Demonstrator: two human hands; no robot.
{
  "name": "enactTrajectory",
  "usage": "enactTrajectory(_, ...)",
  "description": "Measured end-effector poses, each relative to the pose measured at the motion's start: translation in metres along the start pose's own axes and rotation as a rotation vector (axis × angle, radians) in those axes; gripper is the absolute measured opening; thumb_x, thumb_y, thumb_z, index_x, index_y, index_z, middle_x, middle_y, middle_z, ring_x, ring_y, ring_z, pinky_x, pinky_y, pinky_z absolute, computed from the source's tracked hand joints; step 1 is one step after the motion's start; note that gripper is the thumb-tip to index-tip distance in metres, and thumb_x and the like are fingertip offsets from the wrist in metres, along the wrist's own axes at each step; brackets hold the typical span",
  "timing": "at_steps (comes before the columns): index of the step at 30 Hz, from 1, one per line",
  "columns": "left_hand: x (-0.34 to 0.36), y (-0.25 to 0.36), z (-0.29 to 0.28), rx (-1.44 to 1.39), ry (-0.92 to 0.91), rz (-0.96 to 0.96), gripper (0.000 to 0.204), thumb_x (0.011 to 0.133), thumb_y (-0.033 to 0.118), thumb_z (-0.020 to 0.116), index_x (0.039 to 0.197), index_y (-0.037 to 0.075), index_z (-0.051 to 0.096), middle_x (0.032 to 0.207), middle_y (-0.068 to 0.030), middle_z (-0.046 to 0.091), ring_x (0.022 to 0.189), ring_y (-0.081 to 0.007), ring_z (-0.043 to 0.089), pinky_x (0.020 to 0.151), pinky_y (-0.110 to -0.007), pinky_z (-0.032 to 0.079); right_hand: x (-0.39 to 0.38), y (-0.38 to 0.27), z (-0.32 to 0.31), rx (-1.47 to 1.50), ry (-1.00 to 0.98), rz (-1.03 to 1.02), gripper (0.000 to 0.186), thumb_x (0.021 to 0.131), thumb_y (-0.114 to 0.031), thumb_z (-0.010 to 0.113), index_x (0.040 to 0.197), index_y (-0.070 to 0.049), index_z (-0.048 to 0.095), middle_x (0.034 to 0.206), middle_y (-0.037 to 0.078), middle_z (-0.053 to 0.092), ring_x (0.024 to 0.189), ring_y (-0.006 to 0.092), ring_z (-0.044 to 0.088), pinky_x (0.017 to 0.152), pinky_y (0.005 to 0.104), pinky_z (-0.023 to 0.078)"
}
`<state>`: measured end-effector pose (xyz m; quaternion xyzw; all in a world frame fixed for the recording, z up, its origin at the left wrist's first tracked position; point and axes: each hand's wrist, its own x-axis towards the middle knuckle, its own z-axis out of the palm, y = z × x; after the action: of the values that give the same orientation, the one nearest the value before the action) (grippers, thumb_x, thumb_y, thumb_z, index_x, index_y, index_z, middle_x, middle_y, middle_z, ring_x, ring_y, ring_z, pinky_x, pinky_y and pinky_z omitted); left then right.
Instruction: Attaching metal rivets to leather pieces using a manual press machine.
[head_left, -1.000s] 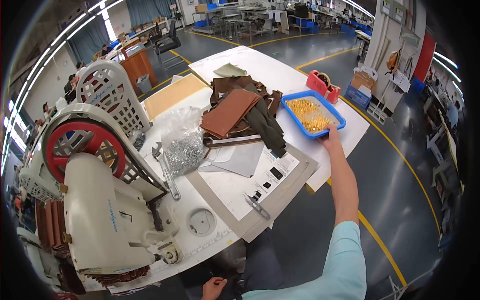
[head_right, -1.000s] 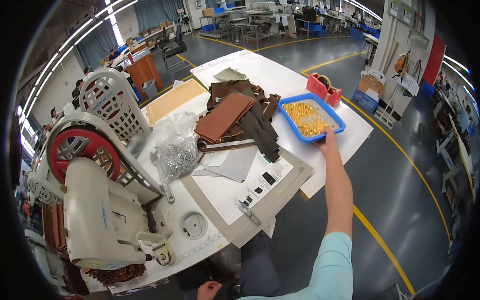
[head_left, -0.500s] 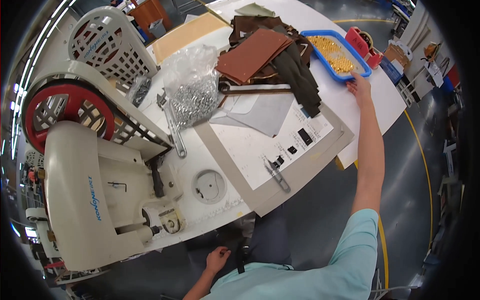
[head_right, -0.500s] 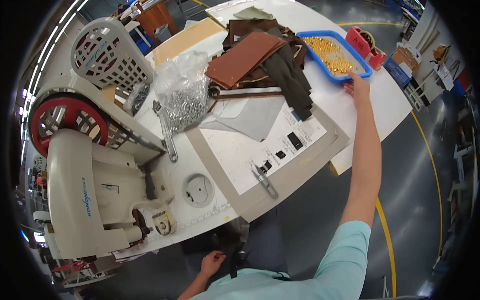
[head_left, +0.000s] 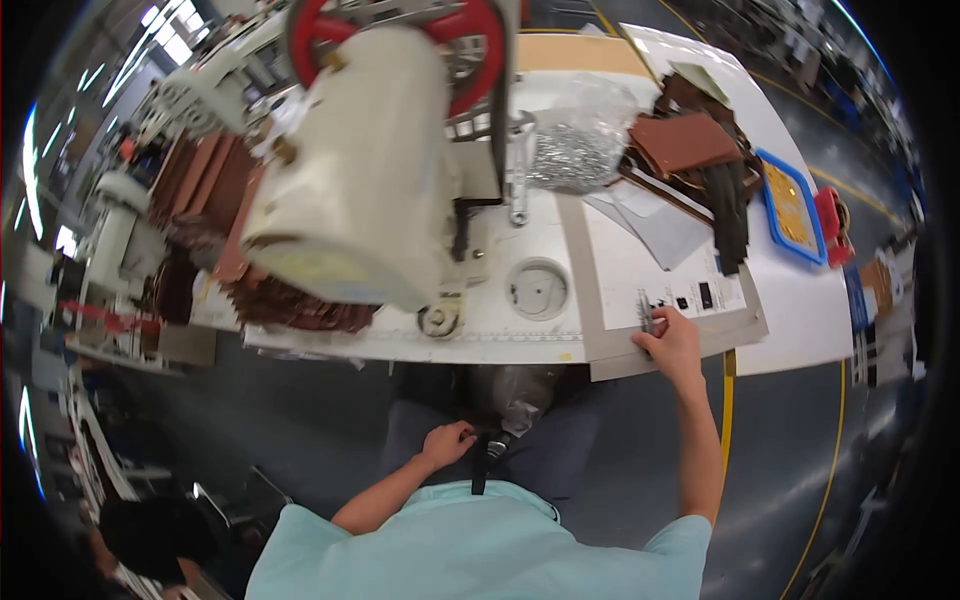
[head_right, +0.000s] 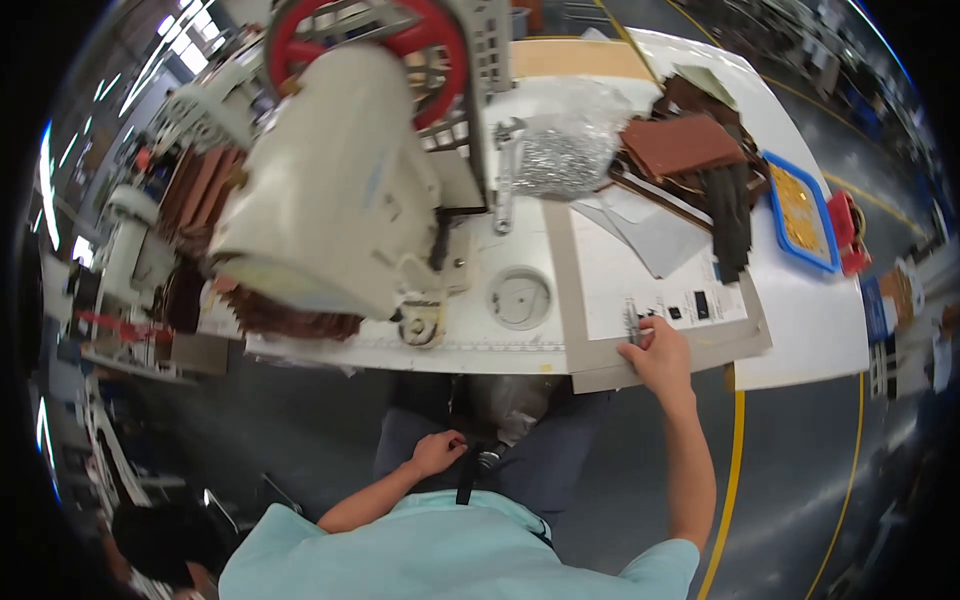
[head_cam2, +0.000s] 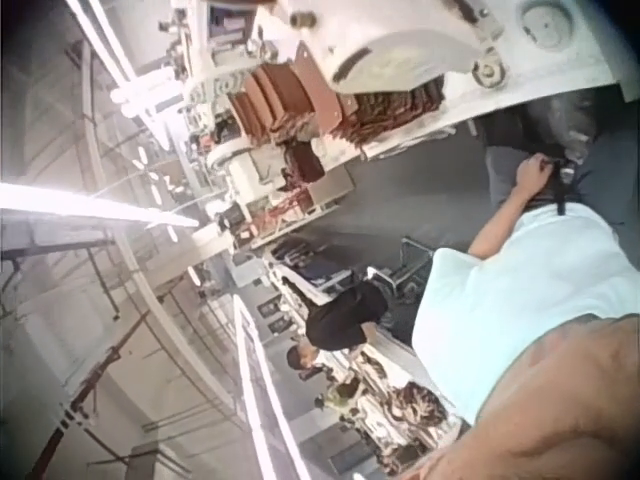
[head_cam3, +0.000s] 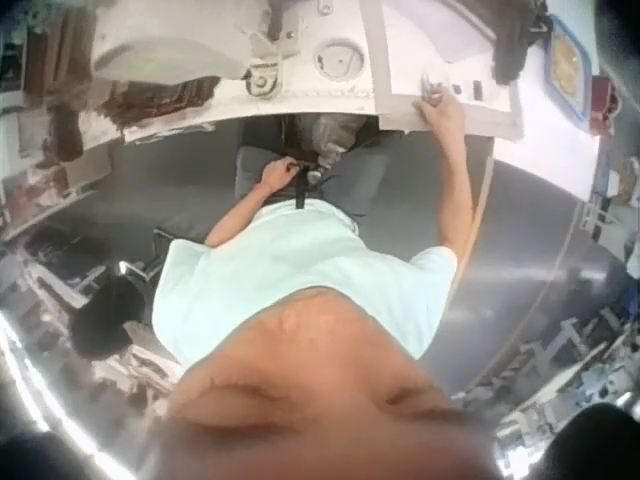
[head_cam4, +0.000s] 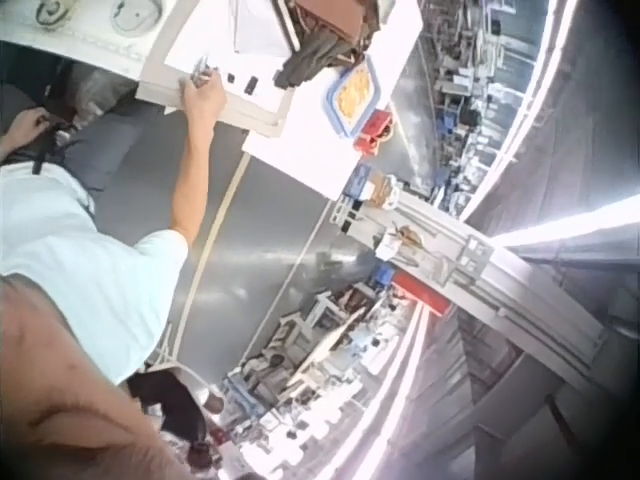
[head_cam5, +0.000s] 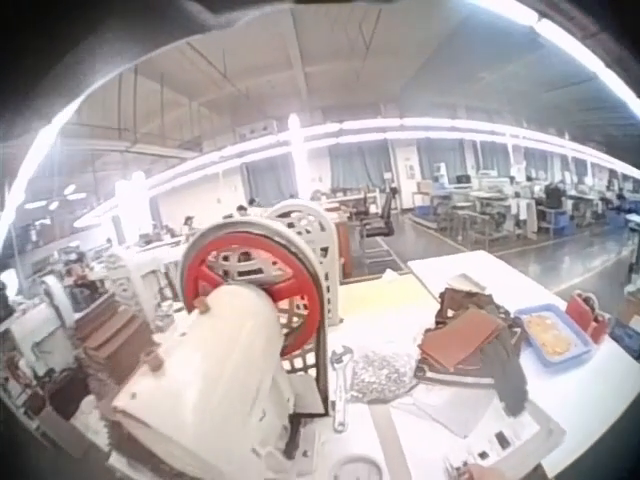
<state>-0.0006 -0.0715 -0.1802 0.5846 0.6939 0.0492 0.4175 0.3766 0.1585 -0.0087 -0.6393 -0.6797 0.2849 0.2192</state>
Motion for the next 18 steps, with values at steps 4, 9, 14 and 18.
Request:
enactTrajectory(4, -0.016, -0.010, 0.007, -0.103, 0.127, 0.028, 0.027, 0.087, 0.030, 0.065, 0.103, 0.008, 0.068, 0.093, -0.0096, 0.073, 0.089, -0.0298, 0.069, 0.078, -0.042, 0.054, -0.005, -0.014, 0.019, 0.230, 0.079, -0.022, 0.032, 0.080, -0.018, 0.077, 0.103, 0.001, 0.065, 0.071, 0.005, 0.064, 0.062, 0.0157, 0.061, 0.056, 0.0292, 0.048)
enactTrajectory(9, -0.037, -0.017, 0.021, -0.253, 0.152, -0.010, 0.026, 0.088, 0.030, 0.063, 0.102, 0.008, 0.067, 0.095, -0.0096, 0.072, 0.091, -0.0298, 0.068, 0.079, -0.041, 0.053, -0.075, -0.114, 0.092, 0.806, -0.385, 0.010, 0.018, 0.093, -0.014, 0.063, 0.107, -0.003, 0.061, 0.067, 0.001, 0.060, 0.051, 0.0073, 0.057, 0.039, 0.0205, 0.042)
enactTrajectory(14, -0.051, -0.029, 0.022, -0.136, 0.155, 0.066, 0.025, 0.088, 0.030, 0.061, 0.102, 0.009, 0.067, 0.096, -0.0093, 0.071, 0.091, -0.0301, 0.068, 0.077, -0.043, 0.053, -0.120, -0.209, 0.204, 1.111, -0.761, 0.321, 0.030, 0.097, -0.021, 0.060, 0.122, -0.004, 0.059, 0.087, 0.007, 0.068, 0.061, 0.0145, 0.065, 0.045, 0.0219, 0.046)
enactTrajectory(18, -0.053, -0.046, 0.023, -0.123, 0.220, 0.158, 0.025, 0.088, 0.029, 0.062, 0.104, 0.011, 0.066, 0.094, -0.0080, 0.071, 0.088, -0.0285, 0.068, 0.074, -0.042, 0.054, -0.096, -0.257, 0.250, 1.149, -0.565, 0.113, 0.043, 0.094, -0.010, 0.061, 0.134, -0.001, 0.047, 0.100, 0.010, 0.067, 0.082, 0.0181, 0.068, 0.064, 0.0257, 0.058)
